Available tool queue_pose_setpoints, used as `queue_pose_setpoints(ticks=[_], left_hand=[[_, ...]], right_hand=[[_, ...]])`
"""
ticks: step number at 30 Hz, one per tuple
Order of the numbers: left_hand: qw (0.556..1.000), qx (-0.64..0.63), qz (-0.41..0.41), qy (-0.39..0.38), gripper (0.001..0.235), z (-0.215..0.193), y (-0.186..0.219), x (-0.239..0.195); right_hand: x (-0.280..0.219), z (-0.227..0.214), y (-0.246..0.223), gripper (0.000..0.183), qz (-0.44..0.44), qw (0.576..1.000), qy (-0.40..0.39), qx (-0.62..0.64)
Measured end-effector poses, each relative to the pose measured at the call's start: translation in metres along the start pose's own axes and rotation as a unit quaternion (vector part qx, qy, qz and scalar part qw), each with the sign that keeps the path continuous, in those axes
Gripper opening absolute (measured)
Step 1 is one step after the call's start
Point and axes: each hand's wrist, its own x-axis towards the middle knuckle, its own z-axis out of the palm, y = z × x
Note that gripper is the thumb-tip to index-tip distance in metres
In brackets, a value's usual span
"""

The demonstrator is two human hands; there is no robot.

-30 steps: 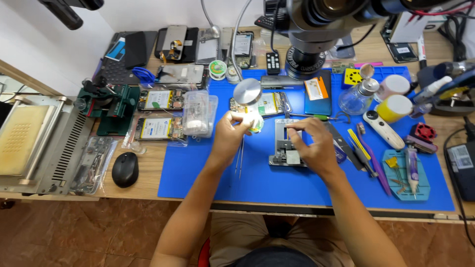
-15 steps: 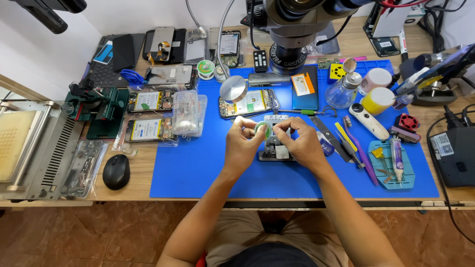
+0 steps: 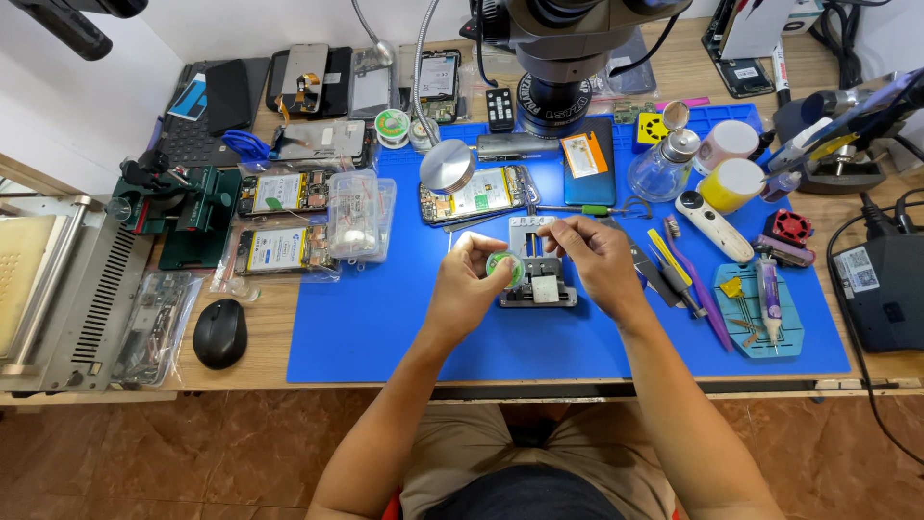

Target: The person uses a hot air gun and tweezers to work on a small electronic component held in a vise. They then use a soldering iron to apply solder to the component. The person also handles a small green circular object and a small circuit board.

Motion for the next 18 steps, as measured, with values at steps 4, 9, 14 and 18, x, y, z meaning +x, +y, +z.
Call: queue_pose_setpoints(ticks=[4,9,14,18], left_hand=[[1.0,0.024,0.001,-0.003,0.02,-0.001,-0.001,-0.001],[0.999,0.047,0.008,-0.008,0.017,0.004,0.001,-0.002],[0.997,0.074,0.026,0.0,0.015,0.008,0.009,-0.009],[0.995,0.095,0.034,0.003,0.016,0.011,0.016,-0.015]], right_hand=[[0.0,-0.001,-0.001,0.02,-0.003,0.999,-0.038,-0.036],[0.002,-0.002,0.009,0.017,-0.018,0.997,-0.051,-0.047],[0.004,-0.003,0.011,0.016,-0.007,0.997,-0.074,-0.019],[0.001,-0.004,0.012,0.017,0.033,0.994,-0.09,0.048]])
